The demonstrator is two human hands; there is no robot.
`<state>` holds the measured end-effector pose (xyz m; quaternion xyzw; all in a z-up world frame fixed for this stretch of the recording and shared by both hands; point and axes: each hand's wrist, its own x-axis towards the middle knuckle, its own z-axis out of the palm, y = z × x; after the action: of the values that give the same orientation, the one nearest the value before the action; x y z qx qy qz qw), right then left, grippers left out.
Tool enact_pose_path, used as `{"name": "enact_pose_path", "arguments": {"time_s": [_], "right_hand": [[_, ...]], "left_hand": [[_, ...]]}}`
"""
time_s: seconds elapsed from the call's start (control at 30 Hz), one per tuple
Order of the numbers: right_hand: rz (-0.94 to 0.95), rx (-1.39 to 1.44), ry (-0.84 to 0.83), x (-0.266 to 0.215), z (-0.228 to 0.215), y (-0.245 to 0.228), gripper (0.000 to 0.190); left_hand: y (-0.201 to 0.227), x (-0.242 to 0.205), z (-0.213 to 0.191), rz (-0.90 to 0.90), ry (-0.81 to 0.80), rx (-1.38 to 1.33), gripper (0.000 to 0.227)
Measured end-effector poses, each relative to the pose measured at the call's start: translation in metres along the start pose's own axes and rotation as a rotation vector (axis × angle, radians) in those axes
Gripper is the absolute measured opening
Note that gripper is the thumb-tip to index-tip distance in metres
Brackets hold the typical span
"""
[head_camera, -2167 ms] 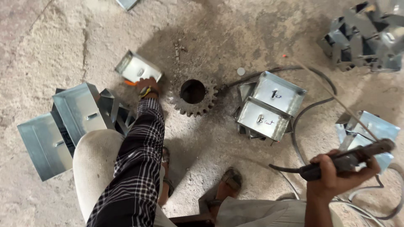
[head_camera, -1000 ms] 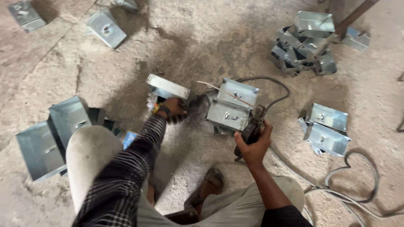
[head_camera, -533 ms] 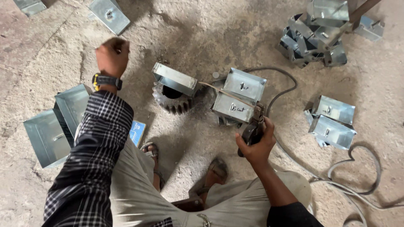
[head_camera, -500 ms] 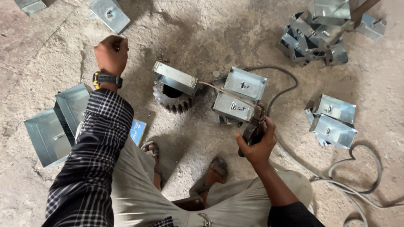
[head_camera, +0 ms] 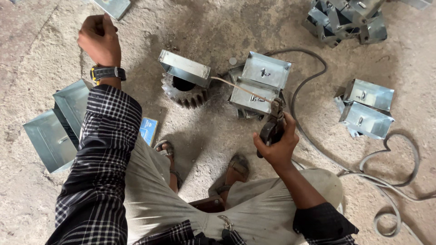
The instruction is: The person sits on the floor and uses a welding torch to join seams on small rectangular metal boxes. They hold the boxes with one hand and apply the welding rod with the other, creating bright sparks and molten metal at the joints. The person repeatedly repositions the boxes to weld different edges.
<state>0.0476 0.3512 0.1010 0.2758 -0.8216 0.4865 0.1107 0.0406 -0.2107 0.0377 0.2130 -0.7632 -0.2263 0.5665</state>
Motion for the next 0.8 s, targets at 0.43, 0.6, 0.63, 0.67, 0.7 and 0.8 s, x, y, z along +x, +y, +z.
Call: {"name": "enact_pose_path", "arguments": {"time_s": [0.43,0.6,0.63,0.67,0.7,0.8], "right_hand": [[-0.020,0.029,-0.039,0.002,0.007,0.002,0.075],[-0.062,0.016,-0.034,0.003,0.008,0.003,0.076],[-0.078,0.004,-0.030,0.003,0.009,0.005,0.076],[-0.104,0.011,-0.026,0.003,0.010,0.008,0.076],[-0.130,0.018,-0.023,0.003,0.012,0.012,0.075],[-0.129,0.049,-0.018,0.000,0.016,0.020,0.073]], "left_hand": [[0.018,0.001,-0.002,0.057,0.022,-0.142,0.016],[0.001,-0.002,0.003,0.056,0.036,-0.069,0.020],[-0.003,-0.001,0.005,0.058,0.041,-0.045,0.026],[-0.006,-0.001,0.006,0.060,0.044,-0.022,0.032],[-0.007,-0.002,0.006,0.063,0.048,0.002,0.038],[-0.006,-0.001,0.001,0.263,0.046,0.096,0.019]]}}
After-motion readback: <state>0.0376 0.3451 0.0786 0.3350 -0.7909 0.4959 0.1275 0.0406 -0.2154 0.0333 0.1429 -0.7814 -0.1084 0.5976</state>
